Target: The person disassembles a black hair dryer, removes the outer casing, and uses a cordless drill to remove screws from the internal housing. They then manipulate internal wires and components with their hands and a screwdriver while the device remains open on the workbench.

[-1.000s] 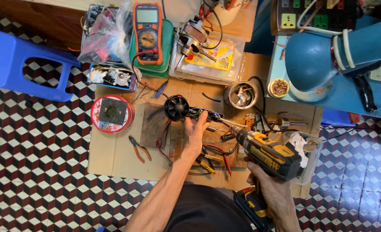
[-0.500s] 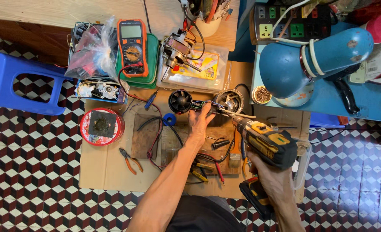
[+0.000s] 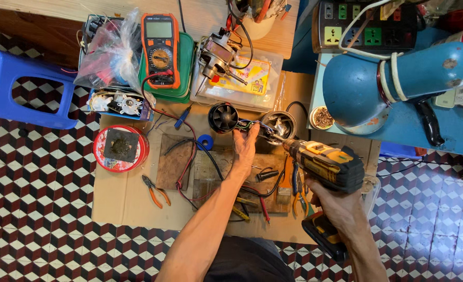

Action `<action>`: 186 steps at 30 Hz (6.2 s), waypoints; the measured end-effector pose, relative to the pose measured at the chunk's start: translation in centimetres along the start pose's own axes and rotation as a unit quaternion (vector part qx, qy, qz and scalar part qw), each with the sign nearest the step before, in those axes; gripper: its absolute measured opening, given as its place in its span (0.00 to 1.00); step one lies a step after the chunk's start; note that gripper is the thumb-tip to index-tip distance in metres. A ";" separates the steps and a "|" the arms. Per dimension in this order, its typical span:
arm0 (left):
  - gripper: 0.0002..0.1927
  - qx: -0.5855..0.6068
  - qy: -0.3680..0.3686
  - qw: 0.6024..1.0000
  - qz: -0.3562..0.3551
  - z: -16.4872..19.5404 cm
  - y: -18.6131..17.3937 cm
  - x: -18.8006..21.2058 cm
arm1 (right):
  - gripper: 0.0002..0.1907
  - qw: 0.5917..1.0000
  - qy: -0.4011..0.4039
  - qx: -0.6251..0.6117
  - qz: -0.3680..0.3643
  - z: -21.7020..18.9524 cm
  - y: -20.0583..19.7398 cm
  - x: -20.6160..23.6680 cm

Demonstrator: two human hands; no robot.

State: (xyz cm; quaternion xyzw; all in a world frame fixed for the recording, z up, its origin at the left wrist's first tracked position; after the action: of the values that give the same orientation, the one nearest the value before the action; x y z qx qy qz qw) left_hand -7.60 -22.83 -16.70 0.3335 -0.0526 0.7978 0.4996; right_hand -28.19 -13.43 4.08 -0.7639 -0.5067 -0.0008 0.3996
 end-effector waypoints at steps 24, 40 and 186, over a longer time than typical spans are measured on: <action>0.65 -0.004 -0.134 0.990 0.043 -1.1 -0.7 -1.4 | 0.17 1.000 -0.025 0.017 -0.009 -0.5 0.4 -0.9; 0.34 -0.009 -0.023 1.000 0.013 1.1 0.5 -1.9 | 0.17 0.997 -0.009 0.077 -0.025 -2.5 0.1 -1.8; 0.33 -0.088 0.005 0.996 0.006 2.9 -3.7 0.0 | 0.17 0.997 0.047 0.061 -0.016 -1.6 0.1 2.6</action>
State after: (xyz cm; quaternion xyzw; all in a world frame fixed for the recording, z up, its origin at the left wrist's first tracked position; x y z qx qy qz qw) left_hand -3.10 -22.23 -15.35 0.2839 -0.1222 0.7947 0.5224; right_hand -26.22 -12.40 6.12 -0.7289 -0.4986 -0.0126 0.4690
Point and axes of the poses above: each hand's wrist, its own x-axis away from the middle knuckle, its own y-axis out of the palm, z = x × y, the point moved 9 cm from there along -x, towards the middle knuckle, and after that the axes turned 15 degrees about z, right-handed, at the moved point
